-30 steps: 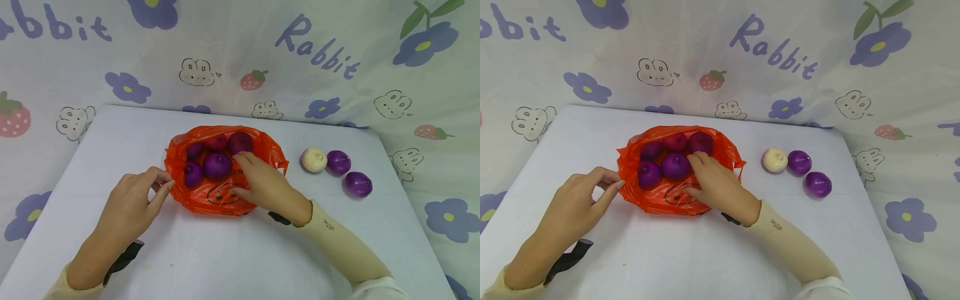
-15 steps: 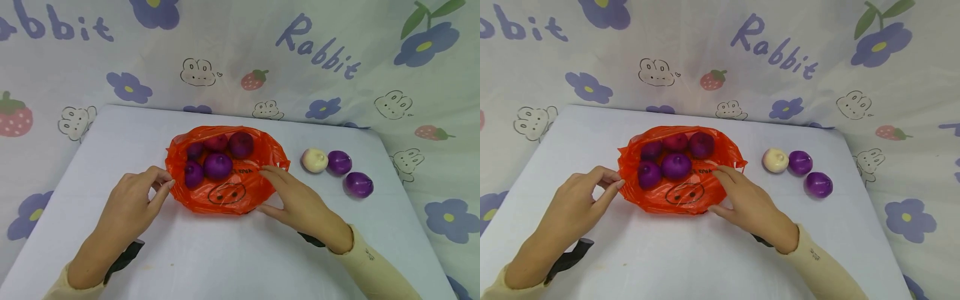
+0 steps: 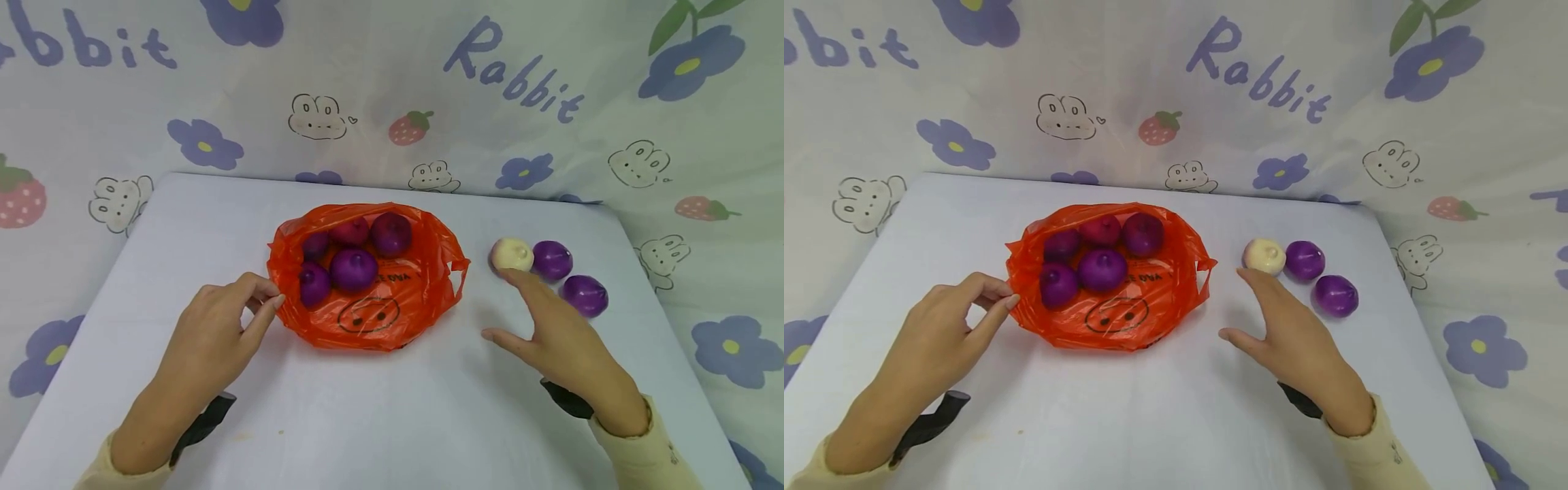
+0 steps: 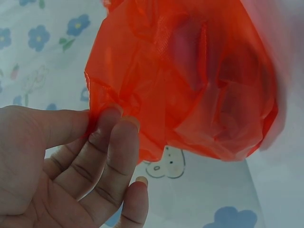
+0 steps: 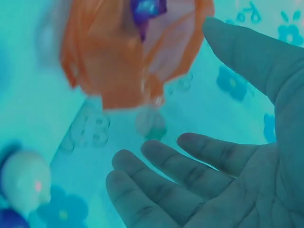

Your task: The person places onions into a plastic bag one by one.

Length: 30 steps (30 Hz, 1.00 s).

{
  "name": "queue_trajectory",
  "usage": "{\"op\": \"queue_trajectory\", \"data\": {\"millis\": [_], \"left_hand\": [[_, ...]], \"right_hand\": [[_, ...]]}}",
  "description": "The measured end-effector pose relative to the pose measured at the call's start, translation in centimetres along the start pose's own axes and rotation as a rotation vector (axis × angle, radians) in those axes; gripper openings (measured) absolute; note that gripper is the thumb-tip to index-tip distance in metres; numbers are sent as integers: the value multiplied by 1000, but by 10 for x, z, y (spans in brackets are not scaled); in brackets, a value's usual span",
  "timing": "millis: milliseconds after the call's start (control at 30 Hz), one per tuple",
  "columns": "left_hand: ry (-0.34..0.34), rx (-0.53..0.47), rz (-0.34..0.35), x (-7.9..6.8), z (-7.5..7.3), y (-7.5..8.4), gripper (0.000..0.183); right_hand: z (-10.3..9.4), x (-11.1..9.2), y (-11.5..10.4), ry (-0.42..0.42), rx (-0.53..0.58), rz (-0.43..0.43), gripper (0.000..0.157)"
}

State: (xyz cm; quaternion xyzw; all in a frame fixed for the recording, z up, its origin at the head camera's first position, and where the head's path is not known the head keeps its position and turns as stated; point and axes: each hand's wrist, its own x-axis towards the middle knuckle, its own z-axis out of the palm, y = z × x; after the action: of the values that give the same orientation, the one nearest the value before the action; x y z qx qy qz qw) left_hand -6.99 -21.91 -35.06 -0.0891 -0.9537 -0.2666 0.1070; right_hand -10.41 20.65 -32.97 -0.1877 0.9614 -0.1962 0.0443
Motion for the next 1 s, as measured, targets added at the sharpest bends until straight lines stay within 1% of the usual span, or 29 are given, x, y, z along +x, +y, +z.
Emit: {"op": "queue_trajectory", "data": {"millis": [133,267,467,567,667,867,1000], "left_hand": [[6,3,6,0,0,0,18],[3,3,10,1,0,0,17],[-15,-2,1,1,0,-1,17],[-3,-1,8,0,0,0,17],[4,1,8,0,-1,0,17],[-15,-2,-16,1,0,0,17],[-1,0,3,0,0,-1,17]], "right_hand": [[-12,-8,16,5,3,82,95],[-21,-14,37,6,5,161,104],[-29,-20,72,34,9,270,110],[-28,-18,91,46,8,323,113],[-26,-15,111,39,12,377,115],[-18,-11,143,-23,37,476,121],[-13,-9,159,-48,44,517,120]]}}
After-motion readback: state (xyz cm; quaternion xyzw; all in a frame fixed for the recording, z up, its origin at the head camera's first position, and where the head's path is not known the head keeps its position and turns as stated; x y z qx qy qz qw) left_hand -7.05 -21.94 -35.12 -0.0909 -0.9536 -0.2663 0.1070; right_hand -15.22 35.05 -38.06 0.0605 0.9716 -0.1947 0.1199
